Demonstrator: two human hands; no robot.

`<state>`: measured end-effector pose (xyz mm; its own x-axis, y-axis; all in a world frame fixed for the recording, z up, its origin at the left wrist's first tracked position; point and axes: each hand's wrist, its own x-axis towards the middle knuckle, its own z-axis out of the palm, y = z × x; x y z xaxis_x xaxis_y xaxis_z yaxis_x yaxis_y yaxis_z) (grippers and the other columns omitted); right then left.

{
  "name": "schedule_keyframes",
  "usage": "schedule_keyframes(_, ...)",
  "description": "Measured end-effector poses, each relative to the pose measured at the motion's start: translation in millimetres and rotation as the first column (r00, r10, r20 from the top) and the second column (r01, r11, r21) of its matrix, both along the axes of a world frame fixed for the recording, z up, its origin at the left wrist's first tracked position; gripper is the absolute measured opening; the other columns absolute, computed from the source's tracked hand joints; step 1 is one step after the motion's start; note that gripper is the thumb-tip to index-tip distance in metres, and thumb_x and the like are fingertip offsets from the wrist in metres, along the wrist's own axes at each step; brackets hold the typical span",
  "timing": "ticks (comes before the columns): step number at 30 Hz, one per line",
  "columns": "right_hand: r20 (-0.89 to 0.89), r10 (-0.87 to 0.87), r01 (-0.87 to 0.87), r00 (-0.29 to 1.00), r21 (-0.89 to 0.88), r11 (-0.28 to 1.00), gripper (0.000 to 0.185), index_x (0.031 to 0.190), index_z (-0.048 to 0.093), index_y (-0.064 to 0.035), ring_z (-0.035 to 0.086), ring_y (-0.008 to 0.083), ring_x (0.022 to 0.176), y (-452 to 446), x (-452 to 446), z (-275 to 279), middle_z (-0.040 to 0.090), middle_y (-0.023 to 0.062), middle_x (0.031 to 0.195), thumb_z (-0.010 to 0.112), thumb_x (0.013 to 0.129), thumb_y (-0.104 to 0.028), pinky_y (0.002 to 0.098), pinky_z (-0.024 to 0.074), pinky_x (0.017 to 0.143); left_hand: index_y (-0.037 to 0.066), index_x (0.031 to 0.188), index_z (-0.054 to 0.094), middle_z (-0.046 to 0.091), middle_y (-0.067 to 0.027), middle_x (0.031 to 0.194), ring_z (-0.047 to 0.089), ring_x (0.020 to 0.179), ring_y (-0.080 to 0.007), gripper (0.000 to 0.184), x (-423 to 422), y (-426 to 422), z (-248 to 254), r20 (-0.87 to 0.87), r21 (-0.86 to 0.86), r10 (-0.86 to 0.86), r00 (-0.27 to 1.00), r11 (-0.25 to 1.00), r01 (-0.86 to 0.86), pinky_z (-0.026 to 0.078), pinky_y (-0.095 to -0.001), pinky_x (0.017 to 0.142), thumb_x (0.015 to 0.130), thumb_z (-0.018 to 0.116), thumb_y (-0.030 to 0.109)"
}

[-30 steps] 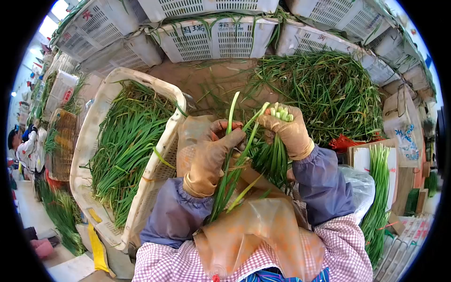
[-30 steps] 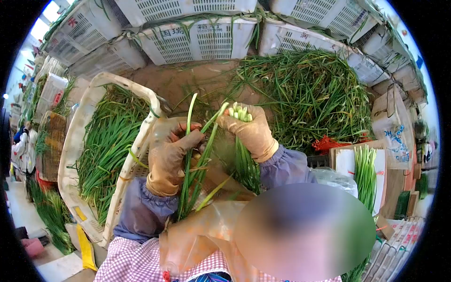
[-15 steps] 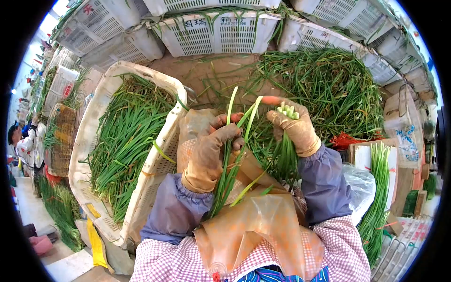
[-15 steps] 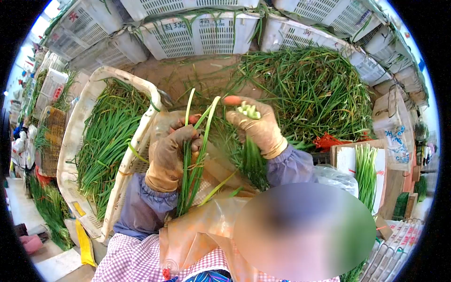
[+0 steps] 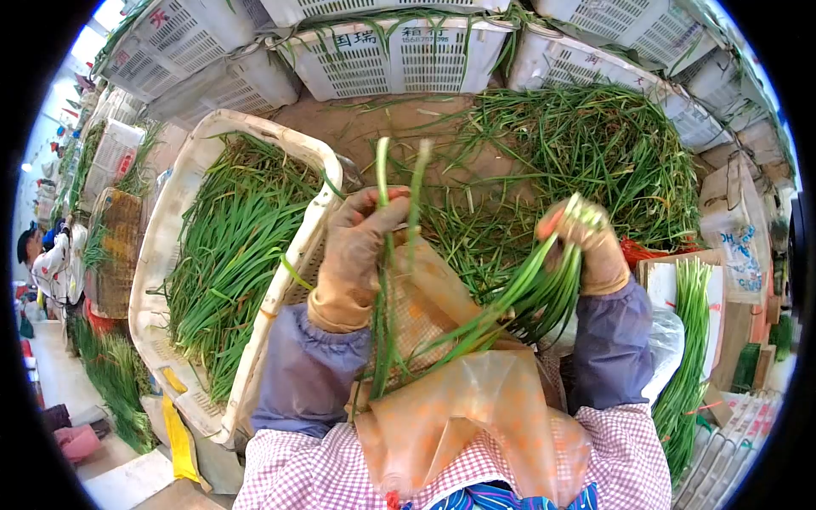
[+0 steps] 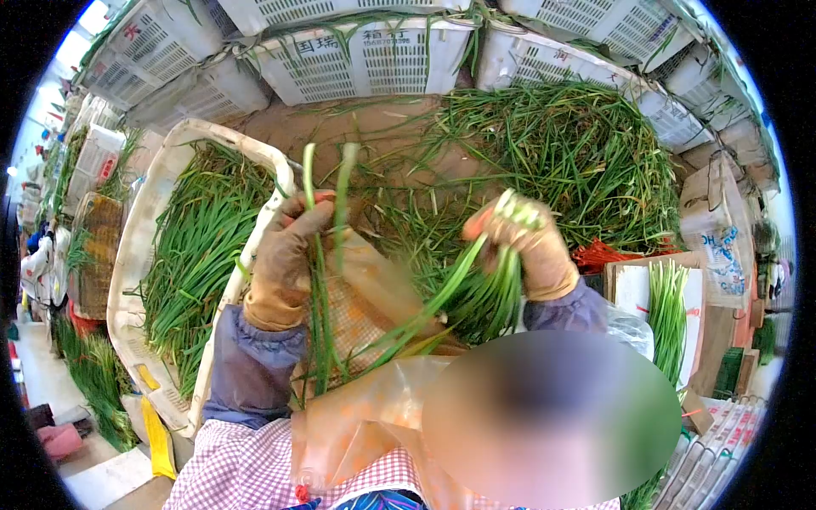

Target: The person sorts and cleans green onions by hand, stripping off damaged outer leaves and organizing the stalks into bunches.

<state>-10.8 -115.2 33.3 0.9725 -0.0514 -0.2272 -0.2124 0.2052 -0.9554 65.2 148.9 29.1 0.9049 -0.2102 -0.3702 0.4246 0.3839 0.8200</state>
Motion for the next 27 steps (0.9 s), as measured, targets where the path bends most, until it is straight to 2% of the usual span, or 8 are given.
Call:
schedule_keyframes(4,0.382,-0.278,0.375,0.882,-0.209,0.903,0.013,0.088,0.064,-0.0006,0.055,0.0089,0.058,-9,16,-6,0.063,0.0039,0.074,0.064,0.080,-0.011,0.0205,0.0448,0.054,-0.004,0.093,0.065,0.065,-0.0095,0.084,0.063,0.075,-0.0160,0.023,-7,-11,-5,0.092,-0.022,0.003,0.996,1.000,-0.001,0.052,-0.0263,0.068,0.081,0.063,0.015)
schedule_keyframes(8,0.174,-0.082,0.120,0.981,-0.218,0.969,0.017,0.095,0.062,0.0023,0.050,0.0065,0.057,28,12,17,0.058,0.0000,0.069,0.061,0.080,-0.007,0.0199,0.0400,0.051,-0.004,0.094,0.065,0.065,-0.0075,0.085,0.062,0.076,-0.0157,0.024,-16,-12,-2,0.242,0.057,-0.093,0.966,0.995,0.082,0.051,-0.0262,0.068,0.081,0.062,0.016)
schedule_keyframes(11,0.101,0.044,-0.039,0.994,-0.050,0.998,0.011,0.090,0.065,-0.0023,0.048,0.0037,0.057,55,29,22,0.057,-0.0035,0.069,0.066,0.081,-0.009,0.0193,0.0391,0.052,-0.002,0.093,0.062,0.063,-0.0045,0.084,0.056,0.074,-0.0110,0.020,-23,-21,4,0.293,0.350,-0.351,0.889,0.905,0.242,0.044,-0.0235,0.065,0.086,0.055,0.016)
schedule_keyframes(17,0.156,-0.078,0.048,0.985,0.191,0.980,0.008,0.084,0.064,-0.0017,0.052,0.0088,0.053,49,49,3,0.061,0.0025,0.069,0.067,0.078,-0.007,0.0221,0.0425,0.048,0.001,0.093,0.060,0.059,-0.0092,0.075,0.052,0.068,-0.0114,0.024,-27,-19,-4,0.304,0.564,-0.567,0.766,0.755,0.335,0.042,-0.0275,0.063,0.089,0.052,0.023)
schedule_keyframes(19,0.227,-0.216,0.208,0.950,0.062,0.976,0.009,0.086,0.065,-0.0022,0.055,0.0083,0.063,3,56,18,0.060,0.0024,0.071,0.063,0.082,-0.010,0.0234,0.0459,0.056,0.000,0.089,0.060,0.059,-0.0134,0.076,0.056,0.070,-0.0185,0.026,-30,-16,6,0.099,0.741,-0.810,0.578,0.447,0.501,0.043,-0.0317,0.063,0.087,0.053,0.025)
schedule_keyframes(21,0.295,-0.367,0.395,0.882,-0.039,0.918,0.011,0.088,0.066,-0.0025,0.055,0.0096,0.063,-71,64,20,0.060,0.0033,0.071,0.061,0.084,-0.012,0.0249,0.0480,0.058,0.002,0.095,0.063,0.061,-0.0138,0.084,0.058,0.081,-0.0237,0.021,-31,-7,-22,0.355,0.796,-0.838,0.414,0.503,0.335,0.043,-0.0303,0.074,0.085,0.057,0.020)
schedule_keyframes(23,0.342,-0.573,0.599,0.745,0.036,0.800,0.013,0.089,0.066,-0.0009,0.054,0.0111,0.057,-135,59,27,0.057,0.0025,0.067,0.062,0.084,-0.011,0.0252,0.0463,0.052,0.006,0.097,0.064,0.062,-0.0146,0.090,0.056,0.087,-0.0308,0.028,-35,-10,-25,0.291,0.954,-0.952,0.097,0.297,0.051,0.040,-0.0389,0.081,0.081,0.060,0.027)
schedule_keyframes(27,0.398,-0.591,0.655,0.701,-0.035,0.755,0.014,0.093,0.066,-0.0020,0.054,0.0101,0.057,-167,25,54,0.057,0.0010,0.067,0.061,0.085,-0.013,0.0225,0.0448,0.051,0.009,0.102,0.063,0.061,-0.0131,0.097,0.054,0.091,-0.0308,0.037,-39,-18,-21,0.247,0.969,-0.962,-0.118,0.249,0.002,0.036,-0.0447,0.086,0.077,0.062,0.036)
